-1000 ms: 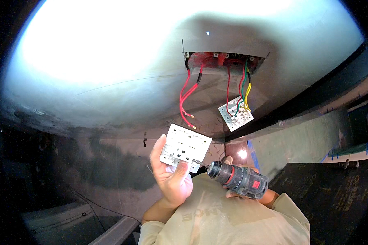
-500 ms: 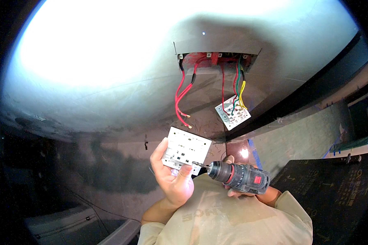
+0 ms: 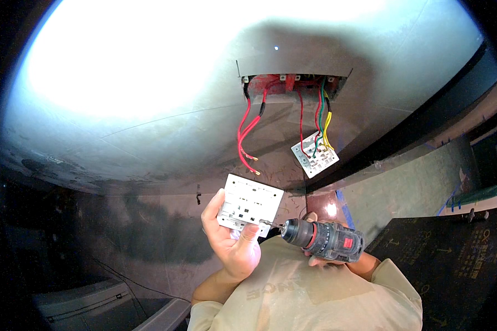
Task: The person connects multiple colored wires to the terminals of two white electrical outlet plates using a cordless drill. They secure each wire by tightening the screws and then tuck the wired plates into the wall cavity.
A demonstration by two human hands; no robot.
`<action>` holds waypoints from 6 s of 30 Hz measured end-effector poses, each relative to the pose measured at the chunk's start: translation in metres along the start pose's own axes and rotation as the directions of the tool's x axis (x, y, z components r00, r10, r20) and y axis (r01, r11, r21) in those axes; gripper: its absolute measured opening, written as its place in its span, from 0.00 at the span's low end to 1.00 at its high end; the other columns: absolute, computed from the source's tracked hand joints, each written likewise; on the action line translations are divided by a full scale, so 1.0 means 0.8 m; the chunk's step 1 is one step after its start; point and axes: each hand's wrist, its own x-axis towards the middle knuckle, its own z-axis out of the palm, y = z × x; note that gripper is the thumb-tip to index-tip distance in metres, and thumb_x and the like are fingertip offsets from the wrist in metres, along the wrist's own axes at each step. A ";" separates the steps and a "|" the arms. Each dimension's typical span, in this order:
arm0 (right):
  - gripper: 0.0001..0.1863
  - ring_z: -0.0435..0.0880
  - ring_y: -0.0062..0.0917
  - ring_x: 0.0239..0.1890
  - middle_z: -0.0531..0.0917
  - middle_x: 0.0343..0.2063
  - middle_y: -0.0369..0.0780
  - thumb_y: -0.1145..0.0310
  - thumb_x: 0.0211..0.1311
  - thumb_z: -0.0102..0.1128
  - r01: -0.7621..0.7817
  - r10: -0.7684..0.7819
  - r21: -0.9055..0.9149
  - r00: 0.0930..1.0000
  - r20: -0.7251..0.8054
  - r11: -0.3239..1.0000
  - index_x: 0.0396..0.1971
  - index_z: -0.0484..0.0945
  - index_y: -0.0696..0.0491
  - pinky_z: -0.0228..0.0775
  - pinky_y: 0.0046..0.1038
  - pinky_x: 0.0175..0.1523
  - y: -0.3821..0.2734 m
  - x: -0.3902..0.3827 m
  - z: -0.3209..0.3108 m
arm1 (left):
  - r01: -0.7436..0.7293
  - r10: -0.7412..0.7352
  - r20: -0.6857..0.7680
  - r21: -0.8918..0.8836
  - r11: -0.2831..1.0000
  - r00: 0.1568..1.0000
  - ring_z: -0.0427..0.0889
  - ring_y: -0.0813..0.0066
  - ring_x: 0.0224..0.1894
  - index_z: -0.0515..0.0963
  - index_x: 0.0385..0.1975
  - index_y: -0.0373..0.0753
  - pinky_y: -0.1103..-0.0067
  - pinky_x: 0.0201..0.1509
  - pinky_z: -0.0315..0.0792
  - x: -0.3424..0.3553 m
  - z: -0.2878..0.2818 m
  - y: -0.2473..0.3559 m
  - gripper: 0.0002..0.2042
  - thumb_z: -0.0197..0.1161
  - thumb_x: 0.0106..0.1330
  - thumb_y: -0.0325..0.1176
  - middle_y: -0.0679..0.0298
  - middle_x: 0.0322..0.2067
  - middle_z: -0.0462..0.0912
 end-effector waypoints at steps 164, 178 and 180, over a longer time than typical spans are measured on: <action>0.36 0.73 0.41 0.67 0.70 0.66 0.50 0.74 0.58 0.64 0.317 0.190 0.724 0.830 -0.524 0.612 0.69 0.64 0.51 0.67 0.44 0.72 -0.087 0.086 -0.024 | 0.547 -0.457 0.301 -0.472 0.692 0.837 0.82 0.68 0.25 0.74 0.45 0.32 0.78 0.26 0.70 0.129 0.026 0.027 0.07 0.55 0.74 0.29 0.45 0.50 0.82; 0.43 0.72 0.41 0.68 0.61 0.69 0.50 0.75 0.40 0.84 0.210 -0.008 0.241 0.770 -0.638 0.948 0.53 0.62 0.44 0.67 0.42 0.70 -0.055 0.099 -0.013 | 0.522 -0.408 0.409 -0.219 0.824 0.816 0.75 0.76 0.31 0.84 0.39 0.31 0.81 0.37 0.68 0.124 0.024 -0.035 0.04 0.66 0.66 0.22 0.60 0.39 0.78; 0.46 0.72 0.42 0.68 0.60 0.68 0.50 0.75 0.35 0.88 0.215 0.091 0.369 0.748 -0.658 0.904 0.52 0.61 0.43 0.68 0.42 0.69 -0.059 0.104 -0.010 | 0.373 -0.352 0.324 -0.002 0.928 0.878 0.76 0.80 0.30 0.84 0.32 0.32 0.84 0.33 0.67 0.117 0.042 -0.036 0.03 0.67 0.65 0.25 0.60 0.41 0.81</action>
